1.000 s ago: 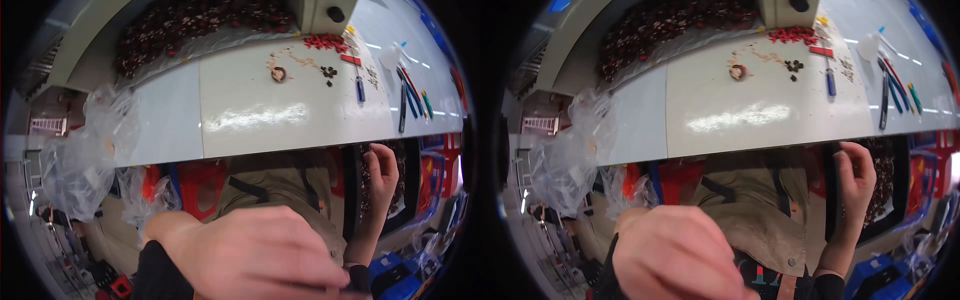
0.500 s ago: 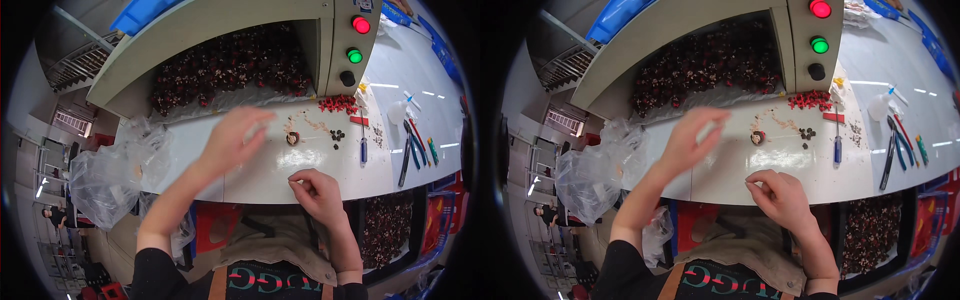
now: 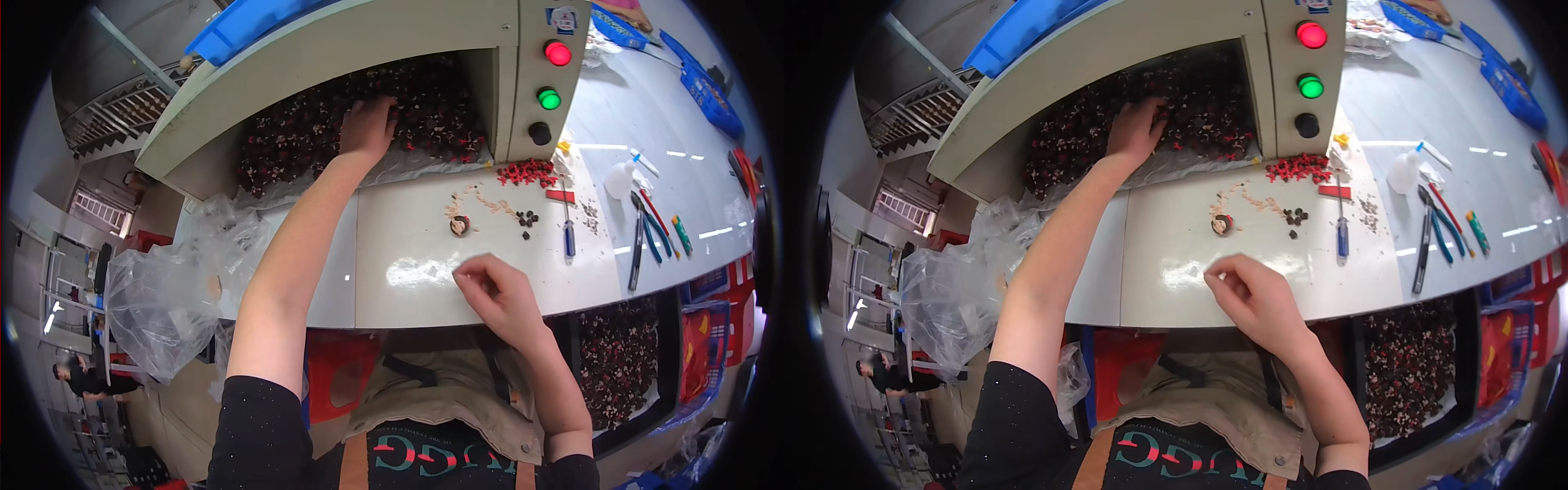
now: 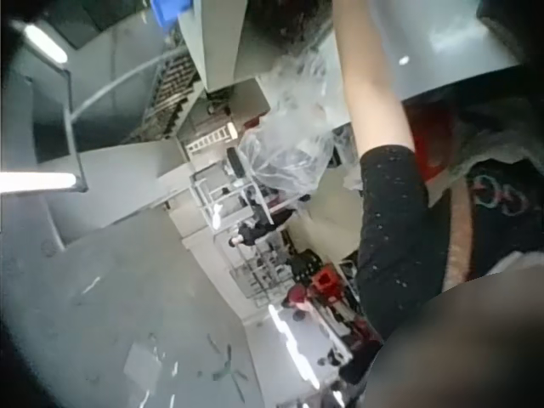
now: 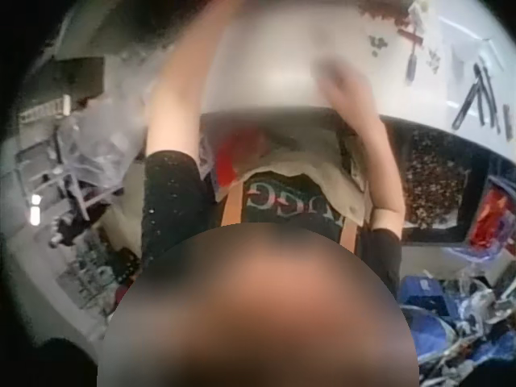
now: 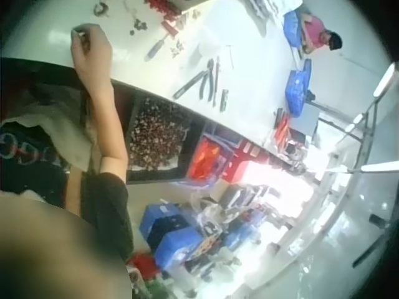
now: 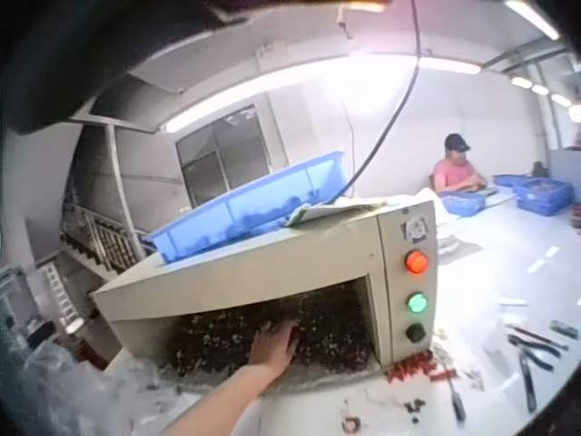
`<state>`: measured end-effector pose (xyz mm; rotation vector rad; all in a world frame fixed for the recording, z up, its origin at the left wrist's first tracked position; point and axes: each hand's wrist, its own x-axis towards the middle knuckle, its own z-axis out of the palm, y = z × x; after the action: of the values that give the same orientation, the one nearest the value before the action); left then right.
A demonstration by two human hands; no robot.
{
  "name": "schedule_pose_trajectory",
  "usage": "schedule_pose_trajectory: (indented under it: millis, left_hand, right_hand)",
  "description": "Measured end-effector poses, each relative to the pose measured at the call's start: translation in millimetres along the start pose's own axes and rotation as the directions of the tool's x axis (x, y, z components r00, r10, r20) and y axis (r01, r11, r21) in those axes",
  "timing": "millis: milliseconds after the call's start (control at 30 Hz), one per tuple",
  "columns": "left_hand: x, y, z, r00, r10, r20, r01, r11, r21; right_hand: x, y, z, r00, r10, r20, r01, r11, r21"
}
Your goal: The person is applying glue to small components and assembling them at a factory workbench.
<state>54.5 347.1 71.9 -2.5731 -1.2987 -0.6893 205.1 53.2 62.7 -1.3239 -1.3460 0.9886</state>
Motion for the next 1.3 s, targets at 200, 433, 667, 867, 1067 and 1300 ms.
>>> schedule_pose_trajectory:
  millis: [200,433,667,867,1067,1300]
  left_hand:
    - [-8,2,-7,0.964,0.145,-0.223,-0.088,0.965,0.248]
    - [-9,-5,-19,0.944,0.213,-0.253,-0.114,0.928,0.354]
    - [-22,-16,-21,0.972,0.132,-0.194,-0.039,0.906,0.421]
    - [-14,-1,-23,0.954,0.130,-0.271,-0.017,0.924,0.383]
    - [-17,1,-19,0.975,0.069,-0.211,0.013,0.931,0.364]
    - [-18,0,-19,0.955,0.159,-0.250,-0.058,0.928,0.367]
  right_hand:
    - [28,-48,37,0.784,-0.619,-0.043,0.617,0.785,-0.049]
    - [54,-86,104,0.745,-0.667,-0.037,0.613,0.705,-0.357]
    - [-17,-127,113,0.499,-0.850,0.170,0.865,0.501,-0.029]
    - [32,-121,119,0.701,-0.710,-0.065,0.644,0.670,-0.368]
    - [-8,-123,126,0.593,-0.793,0.140,0.773,0.513,-0.372]
    - [23,-134,101,0.727,-0.686,0.035,0.626,0.640,-0.446]
